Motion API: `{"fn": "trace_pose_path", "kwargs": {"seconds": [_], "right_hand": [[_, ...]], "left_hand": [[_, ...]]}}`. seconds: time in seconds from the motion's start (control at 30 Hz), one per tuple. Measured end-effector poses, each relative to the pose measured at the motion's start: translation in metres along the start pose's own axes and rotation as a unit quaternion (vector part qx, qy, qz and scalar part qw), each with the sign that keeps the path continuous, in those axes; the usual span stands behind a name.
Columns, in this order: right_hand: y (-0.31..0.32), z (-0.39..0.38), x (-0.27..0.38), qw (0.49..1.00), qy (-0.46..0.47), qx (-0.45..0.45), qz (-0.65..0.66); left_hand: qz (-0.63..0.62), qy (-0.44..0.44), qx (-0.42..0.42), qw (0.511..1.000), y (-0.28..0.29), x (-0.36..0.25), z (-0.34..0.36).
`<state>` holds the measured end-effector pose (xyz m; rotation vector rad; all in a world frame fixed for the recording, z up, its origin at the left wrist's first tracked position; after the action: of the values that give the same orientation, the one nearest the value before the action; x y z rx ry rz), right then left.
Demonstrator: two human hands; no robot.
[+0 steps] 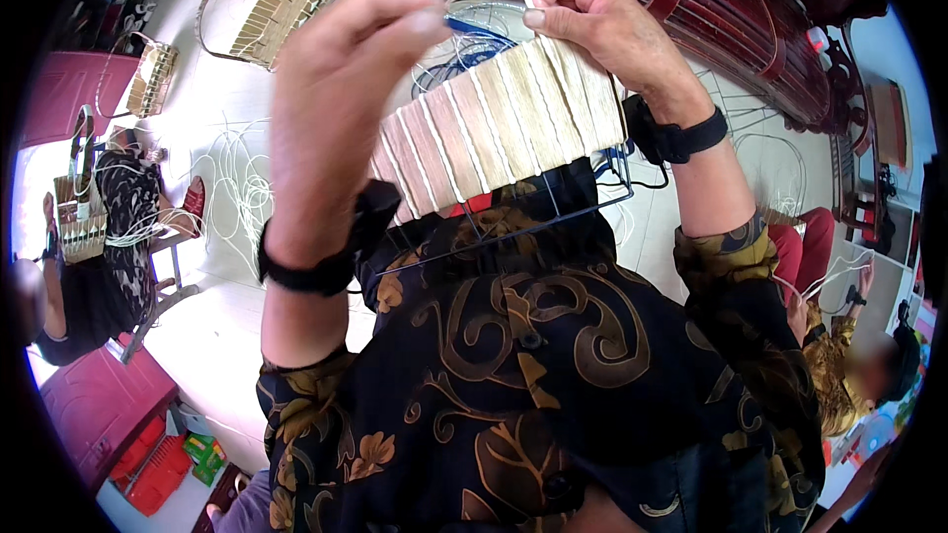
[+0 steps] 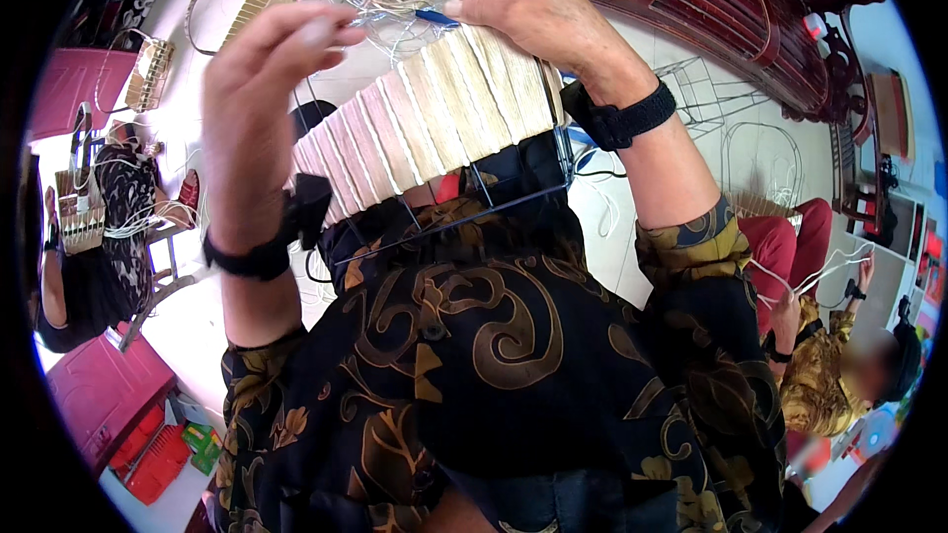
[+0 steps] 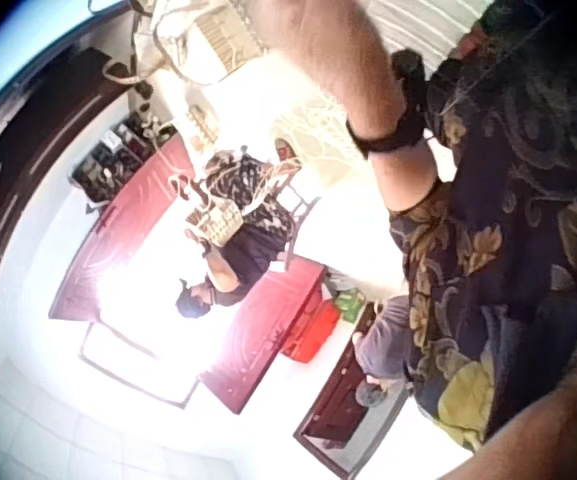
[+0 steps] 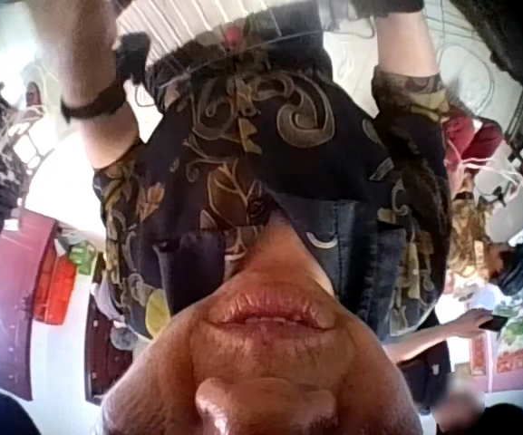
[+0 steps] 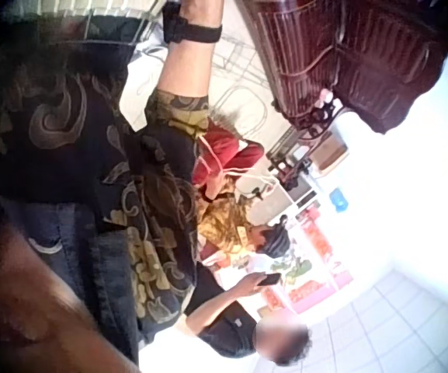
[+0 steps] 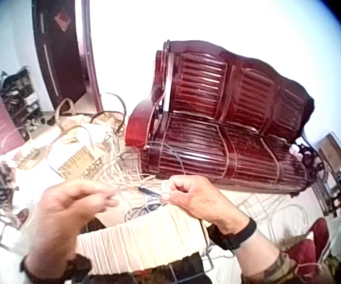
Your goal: The person is weaving light-colored strips into a metal wire frame by hand, pulling a white cord through the strips and frame to secure them.
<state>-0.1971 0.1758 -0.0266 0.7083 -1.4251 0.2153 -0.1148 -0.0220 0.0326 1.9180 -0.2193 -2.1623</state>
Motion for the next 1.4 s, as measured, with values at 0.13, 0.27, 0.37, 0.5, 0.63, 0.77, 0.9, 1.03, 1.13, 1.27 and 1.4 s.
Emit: {"fn": "trace_pose_path", "kwargs": {"seconds": [0.13, 0.27, 0.37, 0.5, 0.63, 0.77, 0.9, 1.03, 1.13, 1.27, 1.4], "right_hand": [[0.003, 0.003, -0.005, 1.000, -0.007, -0.017, -0.005], [-0.001, 0.008, -0.006, 0.999, -0.017, -0.013, 0.026], [0.000, 0.007, 0.001, 0.999, -0.003, -0.017, 0.028], [0.006, -0.003, -0.013, 0.993, 0.006, -0.039, 0.109], [0.024, -0.022, -0.022, 0.978, -0.001, -0.064, 0.197], [0.056, -0.044, -0.039, 0.970, 0.034, -0.117, 0.211], [0.056, -0.053, -0.045, 0.965, 0.047, -0.125, 0.226], [0.061, -0.047, -0.052, 0.964, 0.055, -0.122, 0.231], [0.059, -0.039, -0.053, 0.964, 0.049, -0.100, 0.243], [0.061, -0.052, -0.026, 0.984, 0.040, -0.137, 0.109], [0.055, -0.038, -0.050, 0.954, 0.019, -0.136, 0.265]], "left_hand": [[0.022, -0.021, -0.073, 0.997, 0.059, -0.018, -0.035], [-0.031, 0.013, -0.088, 0.996, 0.093, 0.001, -0.076], [-0.055, -0.046, -0.043, 0.997, 0.098, -0.015, -0.094], [-0.039, -0.188, -0.003, 0.981, 0.111, -0.068, -0.111], [0.107, -0.324, -0.113, 0.933, 0.171, -0.098, -0.168], [0.195, -0.303, 0.023, 0.933, 0.182, -0.096, -0.193], [0.220, -0.300, 0.069, 0.926, 0.171, -0.116, -0.202], [0.215, -0.323, 0.066, 0.919, 0.168, -0.129, -0.203], [0.193, -0.338, 0.048, 0.920, 0.164, -0.137, -0.202], [0.089, -0.373, -0.018, 0.923, 0.172, -0.120, -0.176], [0.057, -0.242, -0.150, 0.957, 0.157, -0.065, -0.172]]}}
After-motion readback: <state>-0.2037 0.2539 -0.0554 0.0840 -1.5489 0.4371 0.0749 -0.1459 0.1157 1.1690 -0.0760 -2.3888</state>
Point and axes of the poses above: each hand's wrist, its own z-axis towards the middle knuckle, its own y-axis out of the back of the hand, x = y × z, the point moved 8 cm from there along z, towards the middle knuckle, and after that the axes turned 9 degrees about z, right-handed, at the moved point
